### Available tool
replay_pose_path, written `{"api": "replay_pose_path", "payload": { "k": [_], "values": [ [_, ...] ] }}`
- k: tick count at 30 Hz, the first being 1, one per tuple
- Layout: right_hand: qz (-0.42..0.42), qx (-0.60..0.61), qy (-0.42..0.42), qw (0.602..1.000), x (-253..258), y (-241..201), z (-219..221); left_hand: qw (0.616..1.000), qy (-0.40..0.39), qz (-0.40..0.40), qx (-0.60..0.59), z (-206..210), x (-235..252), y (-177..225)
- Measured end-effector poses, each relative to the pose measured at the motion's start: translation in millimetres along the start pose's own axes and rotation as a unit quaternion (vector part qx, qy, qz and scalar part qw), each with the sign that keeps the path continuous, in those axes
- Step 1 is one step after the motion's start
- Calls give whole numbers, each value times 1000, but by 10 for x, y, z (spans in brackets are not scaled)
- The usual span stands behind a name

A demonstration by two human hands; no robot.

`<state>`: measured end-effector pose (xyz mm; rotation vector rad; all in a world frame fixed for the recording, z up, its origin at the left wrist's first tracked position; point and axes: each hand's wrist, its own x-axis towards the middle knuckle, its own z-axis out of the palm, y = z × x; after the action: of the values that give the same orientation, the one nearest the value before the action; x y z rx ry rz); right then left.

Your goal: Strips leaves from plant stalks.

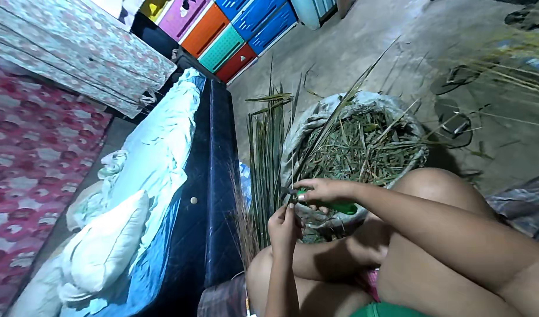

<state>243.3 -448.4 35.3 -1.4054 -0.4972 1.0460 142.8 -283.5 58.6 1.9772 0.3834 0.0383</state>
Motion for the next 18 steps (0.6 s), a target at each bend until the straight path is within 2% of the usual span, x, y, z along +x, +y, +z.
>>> {"api": "replay_pose_path", "payload": {
  "k": [3,8,11,18],
  "values": [
    [8,100,-13,995,7,2,-2,1000,5,8,-8,-31,-2,-1],
    [-2,135,61,989,26,4,-51,998,-7,31,53,-112,-34,-29],
    [-6,169,111,979,-12,-47,-237,998,-33,44,32,-216,-83,-88],
    [-11,251,140,958,-59,-39,-478,994,-72,78,33,-422,-213,-185]
  ]
}}
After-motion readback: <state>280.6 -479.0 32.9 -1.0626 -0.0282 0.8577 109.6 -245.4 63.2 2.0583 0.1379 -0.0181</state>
